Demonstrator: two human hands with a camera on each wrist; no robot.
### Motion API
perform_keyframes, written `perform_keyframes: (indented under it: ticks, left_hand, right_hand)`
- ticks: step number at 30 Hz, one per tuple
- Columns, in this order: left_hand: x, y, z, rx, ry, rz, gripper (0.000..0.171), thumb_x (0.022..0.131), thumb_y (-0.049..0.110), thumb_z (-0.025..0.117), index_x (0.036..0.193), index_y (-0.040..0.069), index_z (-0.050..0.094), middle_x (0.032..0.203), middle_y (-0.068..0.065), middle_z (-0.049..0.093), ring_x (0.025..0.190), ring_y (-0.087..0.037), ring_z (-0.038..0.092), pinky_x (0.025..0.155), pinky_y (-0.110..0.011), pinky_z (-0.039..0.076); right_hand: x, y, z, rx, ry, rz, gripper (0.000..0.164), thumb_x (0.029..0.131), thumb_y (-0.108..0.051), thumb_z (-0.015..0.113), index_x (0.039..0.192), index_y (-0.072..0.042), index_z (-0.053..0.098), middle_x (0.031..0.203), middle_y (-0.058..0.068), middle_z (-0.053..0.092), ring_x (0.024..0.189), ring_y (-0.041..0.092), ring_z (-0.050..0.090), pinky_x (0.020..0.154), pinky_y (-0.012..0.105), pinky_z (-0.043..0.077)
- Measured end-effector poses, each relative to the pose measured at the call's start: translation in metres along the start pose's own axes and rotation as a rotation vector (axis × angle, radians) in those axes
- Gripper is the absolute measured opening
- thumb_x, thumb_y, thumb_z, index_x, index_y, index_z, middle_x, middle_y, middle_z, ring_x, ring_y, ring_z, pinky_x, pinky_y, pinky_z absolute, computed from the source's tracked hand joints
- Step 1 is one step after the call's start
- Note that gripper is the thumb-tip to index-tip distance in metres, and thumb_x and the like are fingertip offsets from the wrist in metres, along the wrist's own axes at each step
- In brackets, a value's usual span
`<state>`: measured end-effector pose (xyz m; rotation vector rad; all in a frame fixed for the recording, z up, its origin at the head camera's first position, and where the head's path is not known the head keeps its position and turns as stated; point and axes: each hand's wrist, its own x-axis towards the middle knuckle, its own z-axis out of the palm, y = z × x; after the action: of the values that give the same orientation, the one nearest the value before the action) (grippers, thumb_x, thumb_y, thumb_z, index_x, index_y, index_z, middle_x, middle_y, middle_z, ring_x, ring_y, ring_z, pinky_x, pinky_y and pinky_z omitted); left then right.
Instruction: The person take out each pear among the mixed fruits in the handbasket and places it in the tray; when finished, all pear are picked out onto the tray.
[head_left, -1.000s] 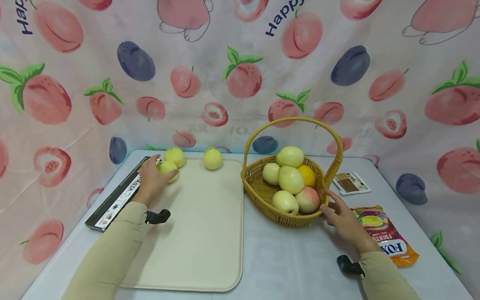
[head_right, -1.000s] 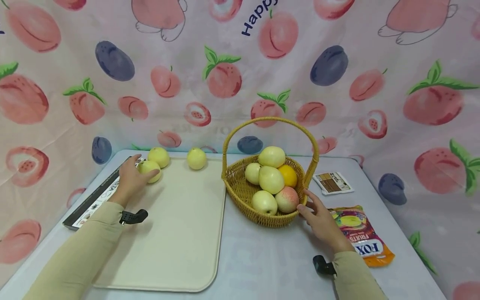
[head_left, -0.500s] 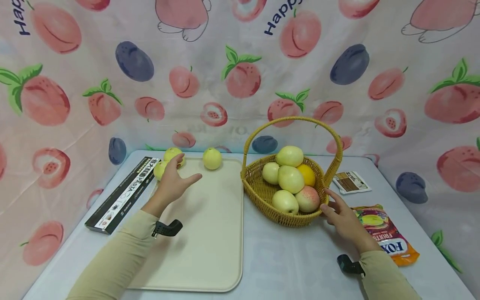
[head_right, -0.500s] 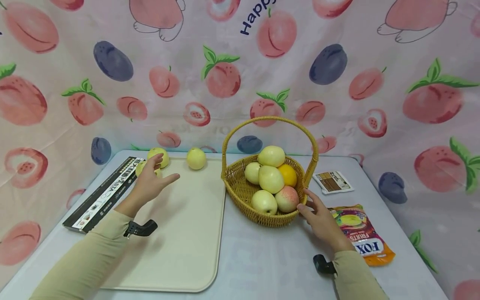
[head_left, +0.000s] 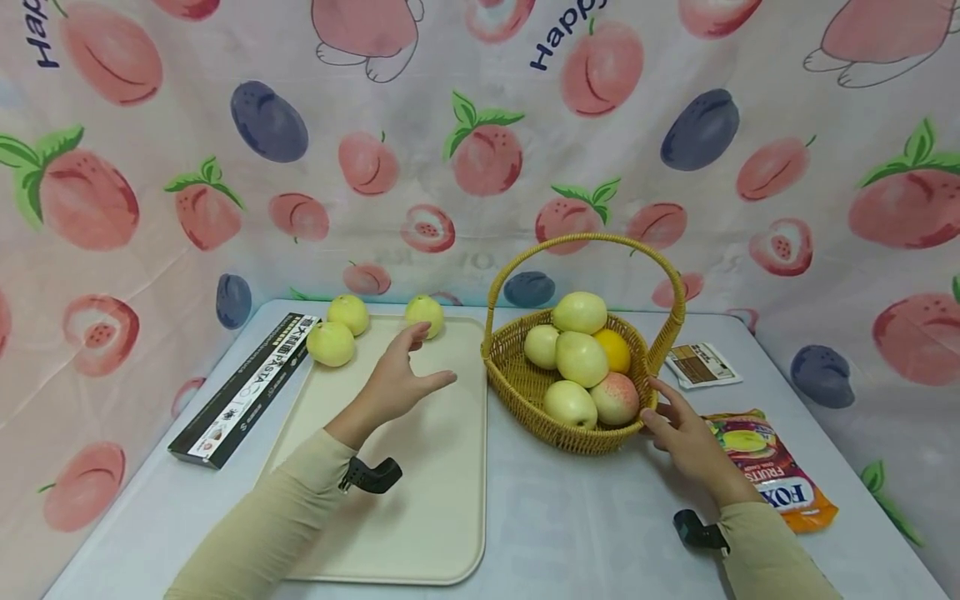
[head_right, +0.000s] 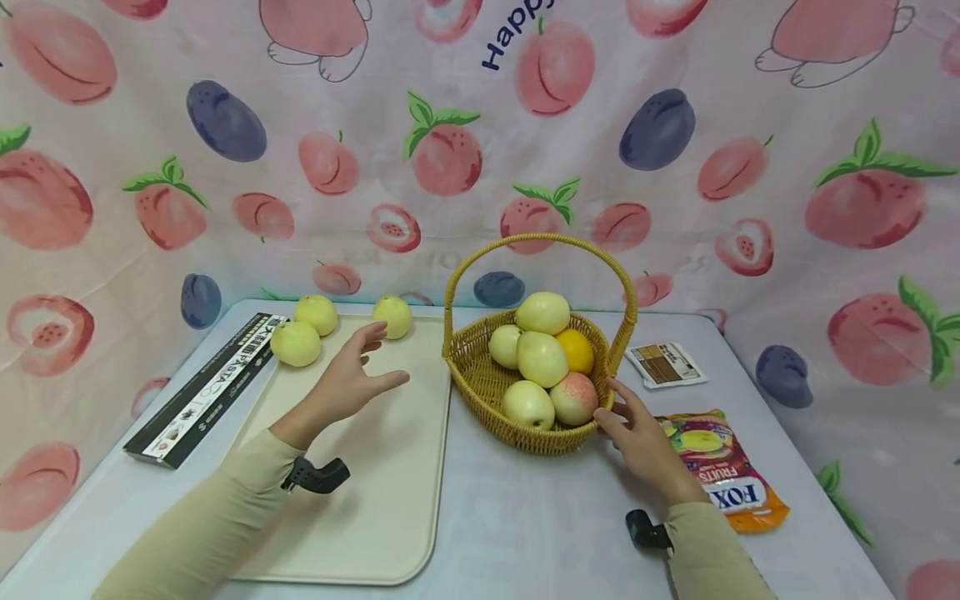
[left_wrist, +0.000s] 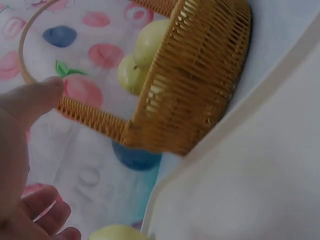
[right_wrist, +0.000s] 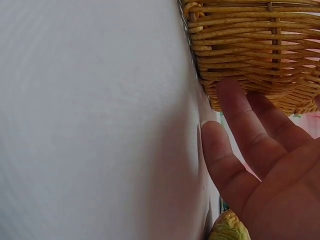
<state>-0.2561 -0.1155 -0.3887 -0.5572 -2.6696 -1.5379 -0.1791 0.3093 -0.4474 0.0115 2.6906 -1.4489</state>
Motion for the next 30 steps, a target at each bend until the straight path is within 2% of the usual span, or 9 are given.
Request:
perform_keyframes:
  ticks: [7, 13, 20, 26, 30]
  left_hand:
    - [0.006, 0.012, 0.022, -0.069, -0.091, 0.059, 0.080, 0.086, 0.021, 0.081, 0.150, 0.002, 0.038, 0.149, -0.016, 0.044, 0.136, -0.033, 0.042, 0.111, -0.048, 0.034]
    - [0.010, 0.022, 0.042, -0.103, -0.193, 0.113, 0.075, 0.087, 0.021, 0.080, 0.149, 0.002, 0.041, 0.147, -0.014, 0.047, 0.135, -0.033, 0.043, 0.111, -0.046, 0.036]
    - [0.017, 0.030, 0.065, -0.154, -0.229, 0.090, 0.074, 0.089, 0.022, 0.079, 0.150, 0.006, 0.041, 0.147, -0.011, 0.047, 0.136, -0.030, 0.044, 0.110, -0.043, 0.038]
    - [0.027, 0.034, 0.083, -0.164, -0.260, 0.116, 0.077, 0.089, 0.027, 0.079, 0.152, 0.008, 0.038, 0.150, -0.013, 0.045, 0.139, -0.028, 0.041, 0.112, -0.041, 0.034]
    - [0.035, 0.036, 0.093, -0.172, -0.269, 0.134, 0.077, 0.089, 0.027, 0.078, 0.152, 0.004, 0.038, 0.150, -0.017, 0.044, 0.137, -0.032, 0.043, 0.111, -0.043, 0.036]
  right_hand:
    - [-0.001, 0.000, 0.000, 0.003, -0.003, -0.001, 0.072, 0.106, -0.042, 0.046, 0.162, -0.012, 0.011, 0.147, 0.040, 0.034, 0.115, 0.046, 0.058, 0.088, 0.053, 0.054]
    - [-0.002, -0.003, 0.000, -0.003, -0.003, -0.002, 0.071, 0.107, -0.041, 0.046, 0.162, -0.012, 0.012, 0.146, 0.040, 0.035, 0.114, 0.046, 0.059, 0.088, 0.053, 0.054]
    - [-0.001, -0.003, -0.001, -0.007, -0.004, 0.002, 0.073, 0.106, -0.045, 0.046, 0.162, -0.013, 0.012, 0.146, 0.039, 0.036, 0.114, 0.046, 0.059, 0.089, 0.053, 0.054]
    - [-0.001, -0.001, -0.001, 0.015, -0.011, 0.003, 0.073, 0.106, -0.043, 0.046, 0.162, -0.012, 0.011, 0.147, 0.039, 0.034, 0.116, 0.047, 0.058, 0.089, 0.054, 0.053]
    - [-0.001, -0.001, -0.001, 0.023, -0.011, -0.003, 0.072, 0.107, -0.042, 0.046, 0.162, -0.012, 0.011, 0.147, 0.040, 0.033, 0.117, 0.047, 0.057, 0.089, 0.054, 0.053]
